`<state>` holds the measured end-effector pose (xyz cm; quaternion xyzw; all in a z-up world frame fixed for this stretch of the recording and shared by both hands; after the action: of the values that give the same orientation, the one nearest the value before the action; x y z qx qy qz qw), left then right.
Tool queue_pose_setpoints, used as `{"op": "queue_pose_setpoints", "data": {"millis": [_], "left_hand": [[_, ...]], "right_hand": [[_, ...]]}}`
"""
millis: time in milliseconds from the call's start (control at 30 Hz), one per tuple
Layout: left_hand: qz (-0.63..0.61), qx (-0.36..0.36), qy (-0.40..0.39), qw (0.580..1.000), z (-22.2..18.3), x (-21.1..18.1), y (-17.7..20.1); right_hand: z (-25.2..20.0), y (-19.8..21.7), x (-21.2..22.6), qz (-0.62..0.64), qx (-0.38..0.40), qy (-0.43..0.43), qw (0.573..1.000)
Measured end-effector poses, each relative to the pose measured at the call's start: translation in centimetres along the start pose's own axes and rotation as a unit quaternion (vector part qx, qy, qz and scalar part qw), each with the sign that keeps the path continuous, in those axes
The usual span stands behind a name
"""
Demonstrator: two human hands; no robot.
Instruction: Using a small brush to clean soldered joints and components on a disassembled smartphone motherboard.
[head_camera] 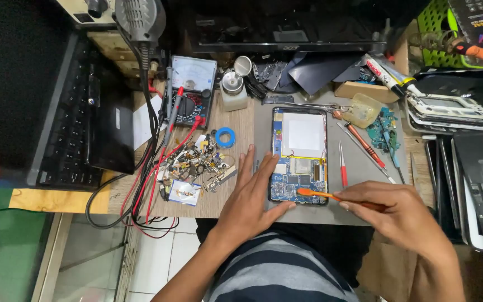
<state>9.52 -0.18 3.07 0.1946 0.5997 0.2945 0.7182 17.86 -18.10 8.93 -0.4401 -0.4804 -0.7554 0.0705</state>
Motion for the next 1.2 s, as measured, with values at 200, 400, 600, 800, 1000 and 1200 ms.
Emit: {"op": "queue_pose_setpoints", "data": {"millis": [200, 400, 600, 800, 1000, 1200], "left_hand": [[-0.022, 0.003, 0.014, 1.0, 0.1, 0.1, 0.2], [-0.026, 0.012, 0.029, 0.999, 0.2, 0.4, 0.1], [-0.025, -0.01, 0.015, 1.0, 0.0, 0.2, 0.4], [-0.036, -0.012, 0.028, 0.999, -0.1, 0.6, 0.2], [-0.025, -0.018, 0.022, 0.999, 0.0, 0.5, 0.3], [-0.015, -0.028, 0.016, 0.999, 0.0, 0.4, 0.4]], "right_hand": [[-0.9, 1.1, 0.0, -0.016, -0.05, 0.007, 0.999], [-1.2, -0.9, -2.2, -0.006, 0.0, -0.01, 1.0], [-1.4, 1.2, -1.2, 0.035, -0.05, 0.0, 0.998], [-1.3, -0.9, -3.2, 0.01, 0.013, -0.06, 0.998], [-1.5, 1.3, -1.6, 0.025, -0.054, -0.013, 0.998], [-1.8, -0.6, -2.8, -0.003, 0.014, -0.028, 0.999]]}}
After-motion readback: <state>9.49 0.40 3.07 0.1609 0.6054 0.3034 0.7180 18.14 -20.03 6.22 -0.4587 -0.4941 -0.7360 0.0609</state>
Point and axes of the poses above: each hand's wrist, its own z-axis towards the middle knuckle, its own y-axis out of the back of the hand, x = y × z, the point moved 10 cm from there along z, towards the middle knuckle, and after that the axes turned 8 degrees about y, right-handed, at the moved point
